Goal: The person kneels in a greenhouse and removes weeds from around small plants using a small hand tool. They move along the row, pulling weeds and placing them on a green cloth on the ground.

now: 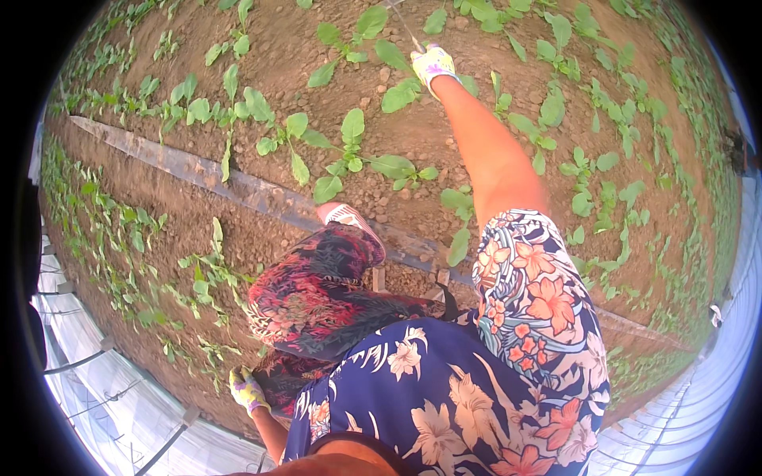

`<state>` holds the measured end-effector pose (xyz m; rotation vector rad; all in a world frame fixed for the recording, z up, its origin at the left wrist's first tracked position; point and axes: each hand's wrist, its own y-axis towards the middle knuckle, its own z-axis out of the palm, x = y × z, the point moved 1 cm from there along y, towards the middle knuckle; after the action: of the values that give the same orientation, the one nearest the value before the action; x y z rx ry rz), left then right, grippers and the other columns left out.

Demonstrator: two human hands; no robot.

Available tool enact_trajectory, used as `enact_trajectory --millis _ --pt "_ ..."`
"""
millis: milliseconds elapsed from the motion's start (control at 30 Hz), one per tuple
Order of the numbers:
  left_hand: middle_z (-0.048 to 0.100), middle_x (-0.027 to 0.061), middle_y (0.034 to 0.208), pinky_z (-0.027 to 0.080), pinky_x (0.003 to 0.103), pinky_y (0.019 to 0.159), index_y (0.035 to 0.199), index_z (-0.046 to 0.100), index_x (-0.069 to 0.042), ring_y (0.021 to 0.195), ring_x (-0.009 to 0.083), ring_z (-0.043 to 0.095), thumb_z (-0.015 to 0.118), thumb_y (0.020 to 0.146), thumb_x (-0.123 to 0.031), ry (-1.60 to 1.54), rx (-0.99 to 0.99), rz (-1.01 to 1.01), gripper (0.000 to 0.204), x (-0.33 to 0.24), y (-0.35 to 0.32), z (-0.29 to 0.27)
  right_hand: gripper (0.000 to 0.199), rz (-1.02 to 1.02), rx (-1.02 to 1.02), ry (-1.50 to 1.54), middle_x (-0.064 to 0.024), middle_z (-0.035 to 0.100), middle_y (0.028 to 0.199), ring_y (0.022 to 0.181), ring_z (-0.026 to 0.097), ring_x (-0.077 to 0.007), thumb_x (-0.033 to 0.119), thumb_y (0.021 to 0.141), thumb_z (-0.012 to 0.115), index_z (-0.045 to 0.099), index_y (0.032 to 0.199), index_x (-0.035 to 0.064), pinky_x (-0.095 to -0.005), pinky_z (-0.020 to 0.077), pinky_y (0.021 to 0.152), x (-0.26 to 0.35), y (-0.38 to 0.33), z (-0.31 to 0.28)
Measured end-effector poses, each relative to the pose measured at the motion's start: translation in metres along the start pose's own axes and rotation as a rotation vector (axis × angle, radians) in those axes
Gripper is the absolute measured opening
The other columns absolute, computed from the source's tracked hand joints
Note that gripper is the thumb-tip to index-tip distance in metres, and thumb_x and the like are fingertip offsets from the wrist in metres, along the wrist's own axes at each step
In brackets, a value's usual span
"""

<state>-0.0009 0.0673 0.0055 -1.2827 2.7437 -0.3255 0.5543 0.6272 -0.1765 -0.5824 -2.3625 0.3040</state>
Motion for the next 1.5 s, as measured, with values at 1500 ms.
enact_trajectory --millis 1500 --pt "0.064 0.0163 0.091 0.046 0.037 0.076 0.098 0.062 -0.001 0.082 0.0309 0.061 0.054 0.089 -0.019 -0.002 -0.081 0.023 0.021 0.013 0.01 -0.014 0.053 0.014 0.057 0.003 -0.0237 0.055 0.121 0.113 0.053 -0.0358 0.037 0.087 0.053 0.051 0.125 -0.0001 -0.0384 0.042 0.094 -0.02 -0.104 0.027"
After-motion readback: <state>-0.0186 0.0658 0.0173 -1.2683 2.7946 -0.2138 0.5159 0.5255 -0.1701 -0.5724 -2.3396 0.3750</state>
